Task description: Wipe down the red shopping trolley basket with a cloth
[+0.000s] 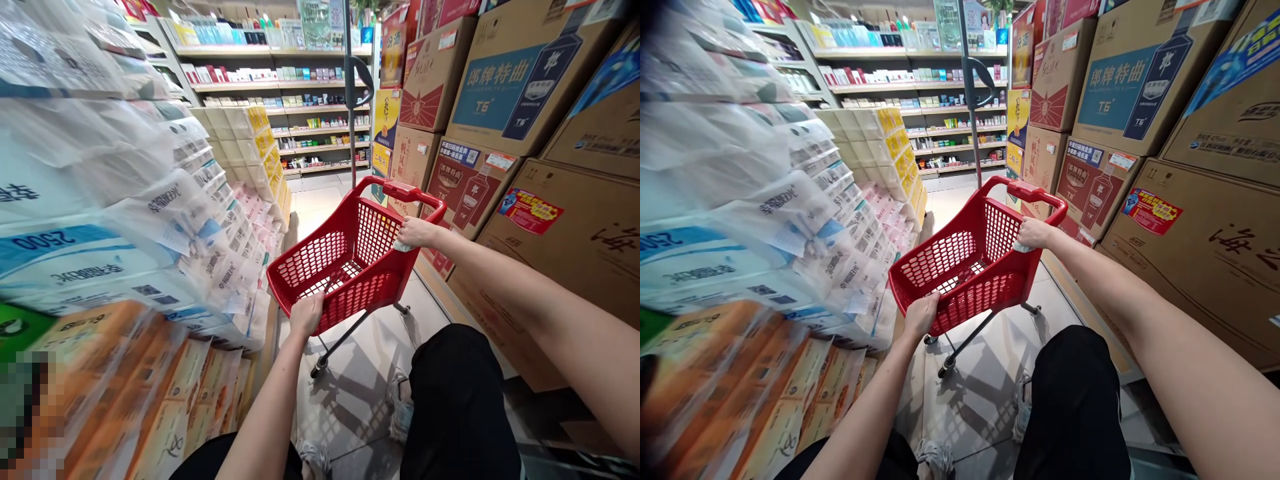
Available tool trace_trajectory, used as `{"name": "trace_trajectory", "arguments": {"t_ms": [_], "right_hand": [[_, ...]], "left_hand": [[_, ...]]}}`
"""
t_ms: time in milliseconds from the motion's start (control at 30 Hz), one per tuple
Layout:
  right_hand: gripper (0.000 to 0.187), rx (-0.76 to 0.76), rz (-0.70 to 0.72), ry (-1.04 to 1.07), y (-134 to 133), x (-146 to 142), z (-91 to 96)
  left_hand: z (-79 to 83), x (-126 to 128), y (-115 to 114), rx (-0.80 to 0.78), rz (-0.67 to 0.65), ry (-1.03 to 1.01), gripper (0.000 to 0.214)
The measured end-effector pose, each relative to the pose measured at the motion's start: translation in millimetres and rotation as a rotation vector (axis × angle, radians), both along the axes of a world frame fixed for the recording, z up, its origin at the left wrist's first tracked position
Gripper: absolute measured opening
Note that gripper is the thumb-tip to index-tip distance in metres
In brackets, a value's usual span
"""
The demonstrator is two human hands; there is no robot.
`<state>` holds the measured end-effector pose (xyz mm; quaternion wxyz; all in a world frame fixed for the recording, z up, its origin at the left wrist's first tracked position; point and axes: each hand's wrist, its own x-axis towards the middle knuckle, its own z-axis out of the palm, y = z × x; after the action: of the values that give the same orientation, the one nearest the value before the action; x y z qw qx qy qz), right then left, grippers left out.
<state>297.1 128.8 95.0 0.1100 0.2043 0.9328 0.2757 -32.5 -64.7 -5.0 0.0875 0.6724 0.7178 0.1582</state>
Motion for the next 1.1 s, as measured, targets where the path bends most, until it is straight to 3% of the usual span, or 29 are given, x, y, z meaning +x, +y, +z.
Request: {"name": "trace_trajectory", "arguments": {"t_ms": [133, 300, 367, 467, 600, 800, 967, 1100], "right_hand": [[0.017, -0.125, 0.149, 0.002, -33, -66, -32.4], [0.021, -0.188, 0.243, 0.151, -80, -148, -68.0], [0.021, -0.209, 0.227, 0.211, -87, -157, -72.4], [0.019, -0.253, 0.171, 0.254, -87, -150, -73.1], [0.018, -0.234, 0.117, 0.246, -85, -140, -75.0], [0.022, -0.237, 0.197, 0.244, -108, -182, -81.7], [0.024, -0.31, 0.227, 0.264, -137, -233, -89.5], [0.025, -0.323, 0.19, 0.312, -146, -242, -92.7]], "left_hand": [[1.0, 1, -2, -0.014, -0.012, -0.037, 0.064], [5.1, 2, -3, -0.01, -0.007, -0.113, 0.057], [6.7, 1, -7, 0.025, -0.012, -0.173, 0.05], [2.5, -5, -18, 0.207, 0.011, -0.235, 0.047], [-19.1, -18, -28, 0.41, 0.199, -0.28, 0.044], [-44.9, -33, -19, 0.366, 0.119, -0.488, 0.047], [-48.0, -36, -15, 0.375, 0.127, -0.541, 0.049], [-45.2, -41, -19, 0.362, 0.083, -0.417, 0.045]]}}
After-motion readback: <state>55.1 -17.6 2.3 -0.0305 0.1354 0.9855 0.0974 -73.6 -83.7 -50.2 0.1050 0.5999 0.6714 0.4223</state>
